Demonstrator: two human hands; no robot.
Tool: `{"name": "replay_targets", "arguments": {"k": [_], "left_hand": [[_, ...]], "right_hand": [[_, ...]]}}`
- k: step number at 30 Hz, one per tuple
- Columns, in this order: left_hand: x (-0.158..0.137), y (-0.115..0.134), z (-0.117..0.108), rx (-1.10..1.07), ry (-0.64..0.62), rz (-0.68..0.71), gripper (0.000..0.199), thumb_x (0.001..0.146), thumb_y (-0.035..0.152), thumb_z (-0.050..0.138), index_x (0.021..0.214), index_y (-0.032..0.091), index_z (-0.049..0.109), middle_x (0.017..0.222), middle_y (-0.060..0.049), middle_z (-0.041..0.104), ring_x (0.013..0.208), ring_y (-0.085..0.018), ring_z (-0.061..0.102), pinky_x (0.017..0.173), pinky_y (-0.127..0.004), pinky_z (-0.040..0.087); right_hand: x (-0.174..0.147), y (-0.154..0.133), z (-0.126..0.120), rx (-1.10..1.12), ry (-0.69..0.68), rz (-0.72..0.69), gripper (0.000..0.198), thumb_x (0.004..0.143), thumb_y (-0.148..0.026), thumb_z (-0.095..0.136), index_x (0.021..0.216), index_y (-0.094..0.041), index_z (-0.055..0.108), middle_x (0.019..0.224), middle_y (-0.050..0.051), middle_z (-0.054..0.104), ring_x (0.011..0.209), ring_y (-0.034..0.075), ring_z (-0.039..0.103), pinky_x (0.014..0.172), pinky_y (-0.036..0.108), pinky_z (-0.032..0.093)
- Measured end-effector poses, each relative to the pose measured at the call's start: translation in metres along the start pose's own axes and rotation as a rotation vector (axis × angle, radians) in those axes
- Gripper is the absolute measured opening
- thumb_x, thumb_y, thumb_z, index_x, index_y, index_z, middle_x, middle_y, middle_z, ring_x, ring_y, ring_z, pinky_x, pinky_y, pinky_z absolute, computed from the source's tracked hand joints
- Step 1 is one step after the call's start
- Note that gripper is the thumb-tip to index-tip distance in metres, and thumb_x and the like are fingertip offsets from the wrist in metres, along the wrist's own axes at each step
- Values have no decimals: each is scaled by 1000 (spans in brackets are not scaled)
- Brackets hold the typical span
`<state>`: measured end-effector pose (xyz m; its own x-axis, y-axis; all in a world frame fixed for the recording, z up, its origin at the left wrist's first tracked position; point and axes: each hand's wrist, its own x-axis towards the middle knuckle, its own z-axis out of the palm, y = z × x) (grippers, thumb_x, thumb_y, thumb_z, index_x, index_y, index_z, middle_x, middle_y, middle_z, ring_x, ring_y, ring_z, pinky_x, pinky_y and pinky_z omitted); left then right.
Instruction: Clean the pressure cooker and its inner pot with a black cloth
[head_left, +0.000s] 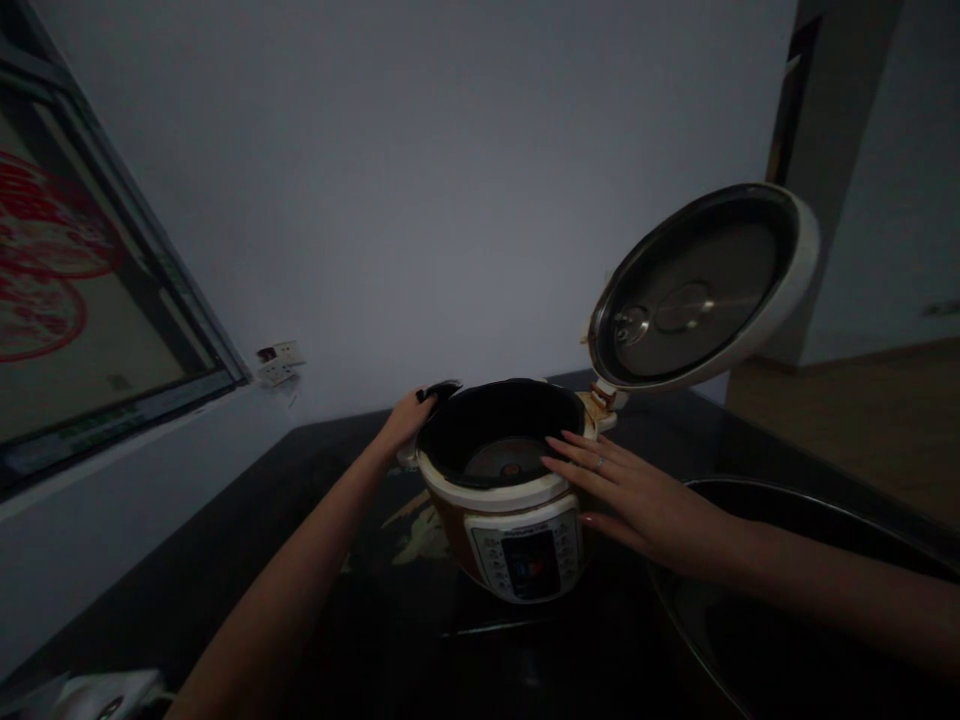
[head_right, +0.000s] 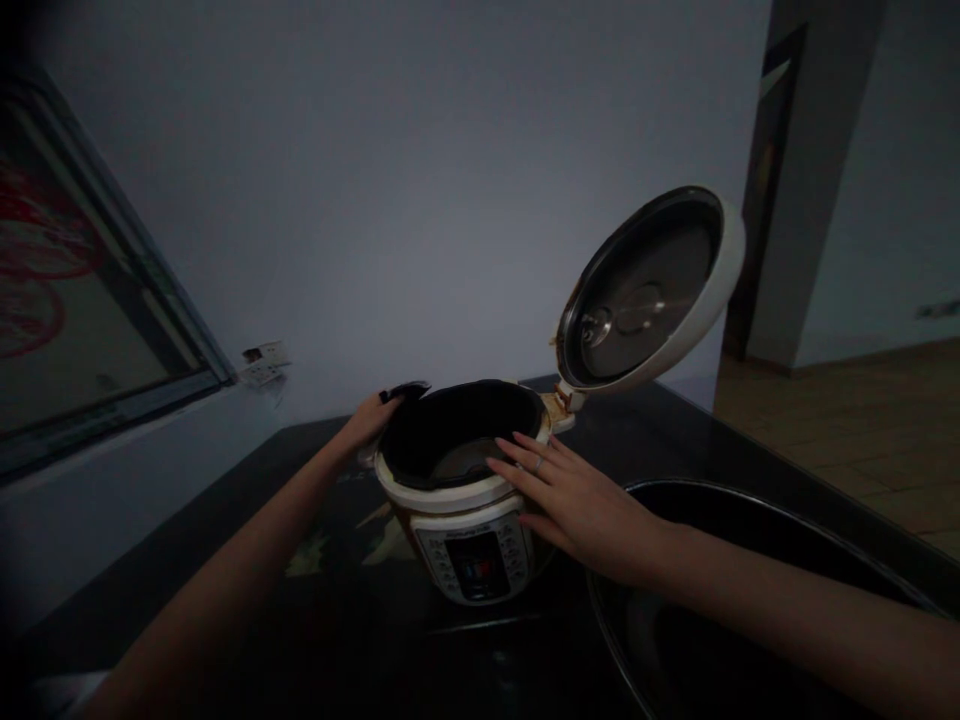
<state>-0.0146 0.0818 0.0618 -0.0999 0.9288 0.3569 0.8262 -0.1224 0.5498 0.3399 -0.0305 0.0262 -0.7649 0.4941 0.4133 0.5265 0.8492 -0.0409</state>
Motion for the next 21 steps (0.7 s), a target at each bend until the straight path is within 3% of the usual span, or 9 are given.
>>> {"name": "replay_targets", "arguments": {"k": [3,7,10,17,21], "left_hand": [[-3,-1,-4,-2,-37,22,35,85,34,44,90,15,73,87,-8,76,85,-24,68,74,-33,52],[-22,-10,-19,14,-52,63,36,85,37,43,95,21,73,87,-5,76,85,-23,67,73,-32,52],[-19,-12,-20,60,-59,70,37,85,38,42,99,23,73,90,-5,76,87,-22,66,74,-31,51],[51,11,19,217,-149,18,33,93,32,40,92,16,69,82,-7,71,86,-24,67,76,-34,51],[82,39,45,271,-289,69,29,94,36,55,113,16,63,112,-8,65,98,-23,64,84,-40,54]], "right_hand": [[-3,-3,-2,-26,-33,20,67,89,-19,59,150,-22,34,158,8,30,147,28,23,115,57,32],[-9,-6,-3,-16,-42,31,79,83,-16,65,152,-26,29,159,6,26,148,31,20,114,58,34],[-13,-8,-2,-7,-49,37,84,81,-14,66,153,-27,26,159,7,26,147,32,22,114,56,35],[-10,-14,-7,-9,-121,65,83,79,-14,69,152,-22,31,159,11,22,146,35,20,113,60,33],[-3,-22,-17,-39,-239,106,85,77,-13,71,152,-17,31,158,14,19,146,38,18,114,60,30]]}}
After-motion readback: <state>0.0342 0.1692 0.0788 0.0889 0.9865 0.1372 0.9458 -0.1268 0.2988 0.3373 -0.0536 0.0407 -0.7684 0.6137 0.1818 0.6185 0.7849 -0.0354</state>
